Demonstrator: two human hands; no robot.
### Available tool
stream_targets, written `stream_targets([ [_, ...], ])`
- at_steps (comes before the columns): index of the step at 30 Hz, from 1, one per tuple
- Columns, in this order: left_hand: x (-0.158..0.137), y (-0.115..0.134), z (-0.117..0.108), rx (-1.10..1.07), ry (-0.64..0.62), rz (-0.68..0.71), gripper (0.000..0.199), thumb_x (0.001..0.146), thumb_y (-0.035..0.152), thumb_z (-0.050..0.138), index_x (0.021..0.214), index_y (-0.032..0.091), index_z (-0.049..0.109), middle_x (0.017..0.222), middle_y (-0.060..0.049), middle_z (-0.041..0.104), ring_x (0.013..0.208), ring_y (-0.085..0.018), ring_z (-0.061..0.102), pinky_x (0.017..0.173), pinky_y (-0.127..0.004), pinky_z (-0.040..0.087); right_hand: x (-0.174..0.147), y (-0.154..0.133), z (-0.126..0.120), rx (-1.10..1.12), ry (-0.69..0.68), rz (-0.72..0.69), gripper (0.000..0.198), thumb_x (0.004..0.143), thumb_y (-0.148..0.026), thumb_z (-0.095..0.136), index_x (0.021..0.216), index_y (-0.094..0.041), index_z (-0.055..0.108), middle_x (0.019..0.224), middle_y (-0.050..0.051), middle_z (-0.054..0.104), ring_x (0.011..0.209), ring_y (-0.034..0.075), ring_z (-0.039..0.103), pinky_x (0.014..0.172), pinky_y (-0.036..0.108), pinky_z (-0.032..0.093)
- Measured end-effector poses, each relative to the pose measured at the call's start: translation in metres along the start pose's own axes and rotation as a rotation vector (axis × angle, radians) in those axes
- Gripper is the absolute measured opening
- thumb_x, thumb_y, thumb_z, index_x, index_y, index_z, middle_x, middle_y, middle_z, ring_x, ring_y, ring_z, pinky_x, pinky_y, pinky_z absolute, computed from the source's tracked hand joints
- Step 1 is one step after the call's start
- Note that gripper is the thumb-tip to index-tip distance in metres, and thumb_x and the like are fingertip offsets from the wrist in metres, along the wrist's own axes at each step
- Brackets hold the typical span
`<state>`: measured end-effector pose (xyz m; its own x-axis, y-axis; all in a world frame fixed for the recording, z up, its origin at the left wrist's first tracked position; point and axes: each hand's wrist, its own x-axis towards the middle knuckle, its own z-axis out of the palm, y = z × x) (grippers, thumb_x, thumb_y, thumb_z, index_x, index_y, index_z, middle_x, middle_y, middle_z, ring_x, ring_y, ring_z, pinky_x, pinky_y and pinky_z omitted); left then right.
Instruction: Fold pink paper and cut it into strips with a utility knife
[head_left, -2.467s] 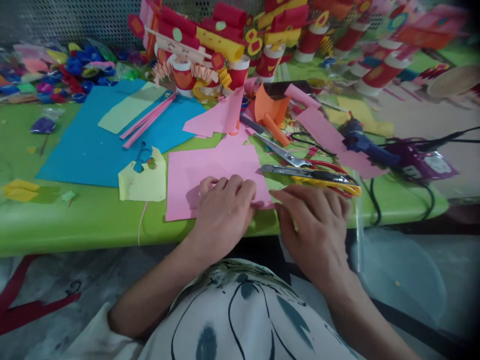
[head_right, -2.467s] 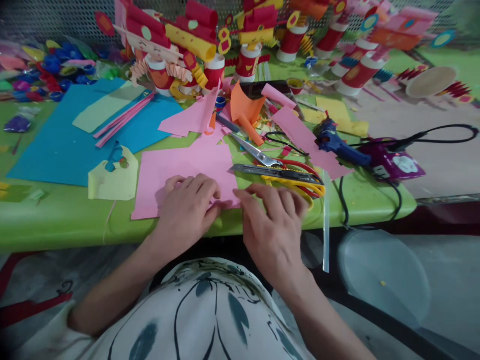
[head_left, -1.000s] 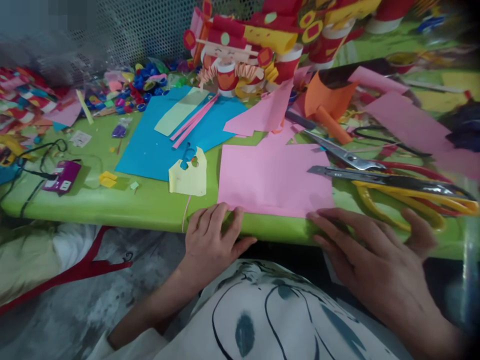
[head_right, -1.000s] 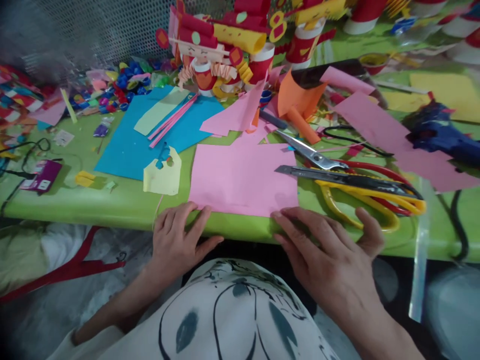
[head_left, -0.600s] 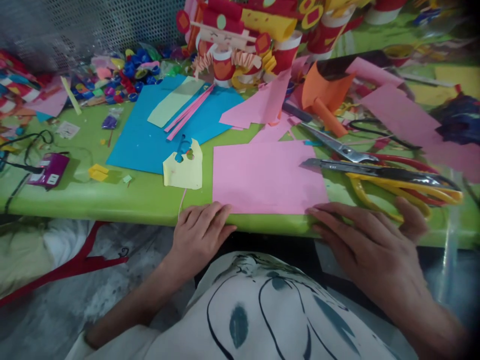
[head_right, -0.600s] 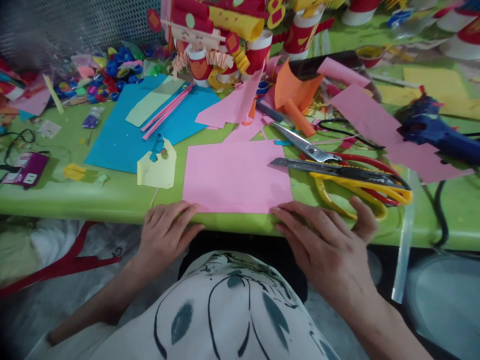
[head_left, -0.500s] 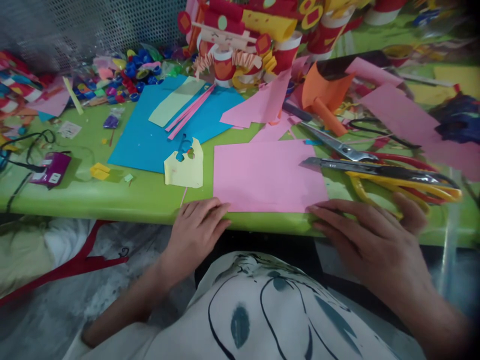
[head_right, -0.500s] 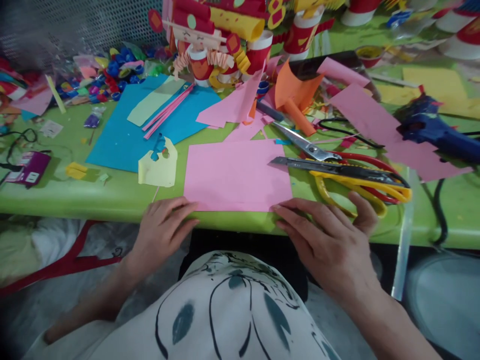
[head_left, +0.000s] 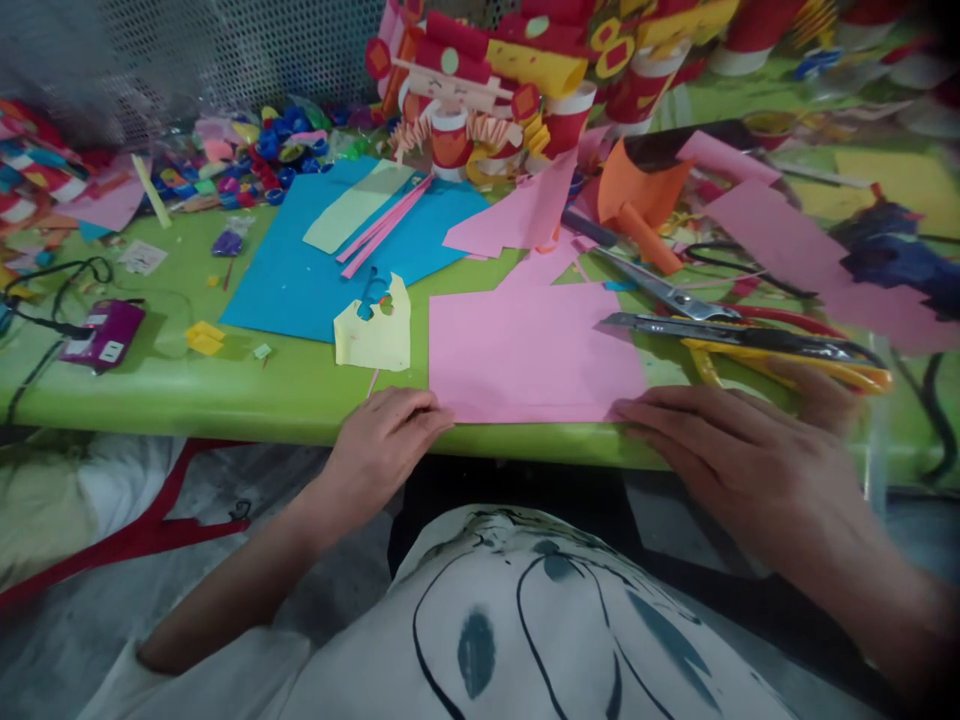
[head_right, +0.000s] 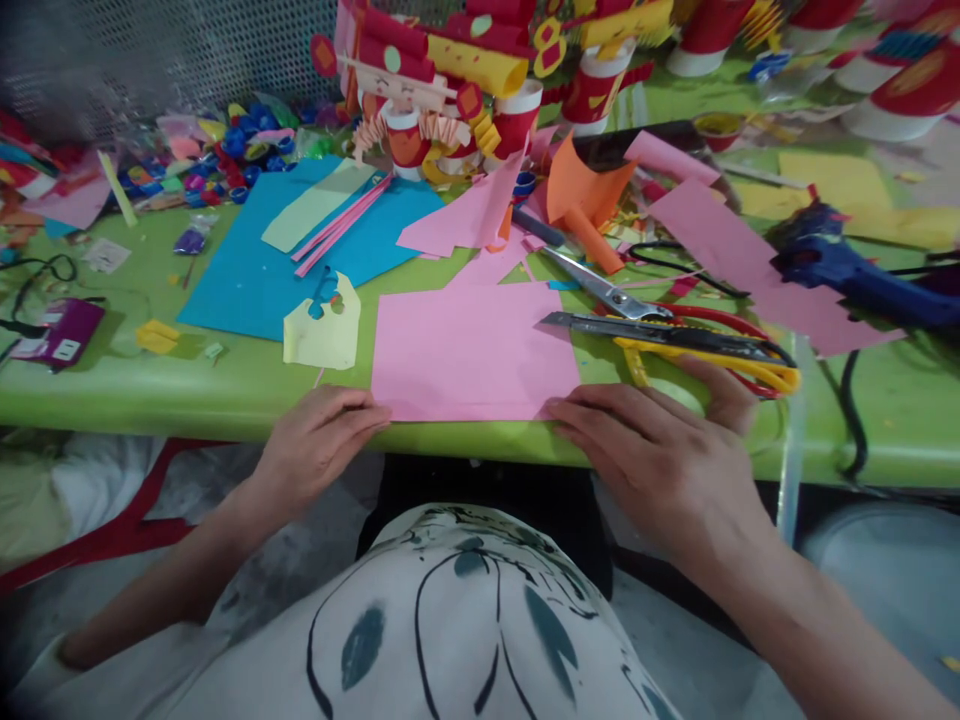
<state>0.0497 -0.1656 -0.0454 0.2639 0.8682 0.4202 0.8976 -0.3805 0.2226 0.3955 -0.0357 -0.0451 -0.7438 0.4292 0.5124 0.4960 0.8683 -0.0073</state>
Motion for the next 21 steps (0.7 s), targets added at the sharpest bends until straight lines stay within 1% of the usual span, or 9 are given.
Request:
stream_targets([
  [3, -0.01, -0.005, 0.006, 0.057, 0.015, 0.042, 0.021, 0.111, 0.015, 0.056, 0.126, 0.023, 0.07, 0.112, -0.006, 0.078, 0.099, -0.019, 0.072, 0.089, -0.033, 0.059, -0.002, -0.001, 0.0, -0.033, 0.003, -0.006, 0.02, 0.101, -0.021, 0.072, 0.118, -0.03, 0.077, 0.109, -0.003, 0.085, 0.091, 0.015, 0.079, 0.102, 0.039, 0.044],
  [5, -0.013, -0.006, 0.009, 0.089, 0.014, 0.052, 0.024, 0.11, 0.013, 0.056, 0.129, 0.023, 0.068, 0.115, -0.007, 0.077, 0.102, -0.02, 0.071, 0.091, -0.034, 0.058, -0.003, -0.002, 0.001, -0.08, 0.01, -0.027, 0.025, 0.099, -0.013, 0.07, 0.117, -0.029, 0.076, 0.109, -0.002, 0.085, 0.089, 0.016, 0.079, 0.108, 0.042, 0.043],
  [7, -0.011, -0.006, 0.012, 0.102, 0.03, 0.039, 0.018, 0.11, 0.014, 0.057, 0.122, 0.021, 0.068, 0.112, -0.008, 0.076, 0.099, -0.021, 0.07, 0.087, -0.034, 0.056, -0.004, -0.003, 0.002, -0.134, 0.019, -0.058, 0.027, 0.096, -0.009, 0.071, 0.117, -0.026, 0.075, 0.108, 0.0, 0.085, 0.087, 0.017, 0.078, 0.112, 0.044, 0.042],
  [9, -0.008, -0.005, 0.016, 0.118, 0.059, 0.006, 0.011, 0.111, 0.017, 0.058, 0.112, 0.021, 0.069, 0.105, -0.007, 0.075, 0.093, -0.021, 0.068, 0.084, -0.035, 0.054, -0.005, -0.003, 0.004, -0.155, 0.028, -0.072, 0.028, 0.094, -0.012, 0.076, 0.119, -0.025, 0.074, 0.109, 0.001, 0.084, 0.089, 0.017, 0.077, 0.113, 0.044, 0.042],
  [11, -0.004, -0.003, 0.019, 0.141, 0.082, -0.04, 0.013, 0.112, 0.023, 0.058, 0.105, 0.022, 0.069, 0.1, -0.006, 0.073, 0.089, -0.021, 0.065, 0.084, -0.037, 0.051, -0.005, -0.003, 0.006, -0.146, 0.028, -0.065, 0.03, 0.094, -0.014, 0.076, 0.121, -0.027, 0.073, 0.11, 0.0, 0.084, 0.091, 0.016, 0.075, 0.113, 0.043, 0.041],
  [14, -0.001, 0.0, 0.021, 0.161, 0.089, -0.107, 0.017, 0.113, 0.029, 0.056, 0.102, 0.023, 0.068, 0.097, -0.006, 0.072, 0.087, -0.022, 0.062, 0.081, -0.039, 0.046, -0.004, -0.002, 0.009, -0.162, 0.027, -0.055, 0.029, 0.095, -0.012, 0.072, 0.119, -0.028, 0.071, 0.106, -0.002, 0.083, 0.089, 0.015, 0.071, 0.111, 0.041, 0.041],
  [16, 0.0, 0.001, 0.02, 0.152, 0.068, -0.141, 0.018, 0.113, 0.03, 0.055, 0.101, 0.023, 0.067, 0.098, -0.006, 0.072, 0.088, -0.023, 0.061, 0.08, -0.04, 0.044, -0.003, -0.001, 0.012, -0.171, 0.033, -0.047, 0.027, 0.094, -0.011, 0.071, 0.116, -0.027, 0.07, 0.104, 0.0, 0.082, 0.089, 0.016, 0.069, 0.108, 0.041, 0.043],
  [18, 0.003, 0.003, 0.018, 0.135, 0.04, -0.164, 0.019, 0.113, 0.029, 0.054, 0.1, 0.023, 0.066, 0.098, -0.006, 0.072, 0.089, -0.024, 0.061, 0.081, -0.041, 0.043, -0.001, 0.0, 0.015, -0.166, 0.037, -0.012, 0.02, 0.094, -0.012, 0.07, 0.109, -0.025, 0.068, 0.101, 0.002, 0.081, 0.09, 0.018, 0.069, 0.107, 0.041, 0.045],
  [21, 0.006, 0.005, 0.013, 0.104, 0.006, -0.198, 0.018, 0.113, 0.027, 0.053, 0.099, 0.023, 0.064, 0.098, -0.006, 0.072, 0.091, -0.025, 0.061, 0.081, -0.042, 0.041, 0.004, 0.002, 0.017, -0.156, -0.016, 0.053, 0.007, 0.1, -0.017, 0.065, 0.098, -0.024, 0.063, 0.094, 0.002, 0.078, 0.088, 0.02, 0.067, 0.106, 0.042, 0.044],
])
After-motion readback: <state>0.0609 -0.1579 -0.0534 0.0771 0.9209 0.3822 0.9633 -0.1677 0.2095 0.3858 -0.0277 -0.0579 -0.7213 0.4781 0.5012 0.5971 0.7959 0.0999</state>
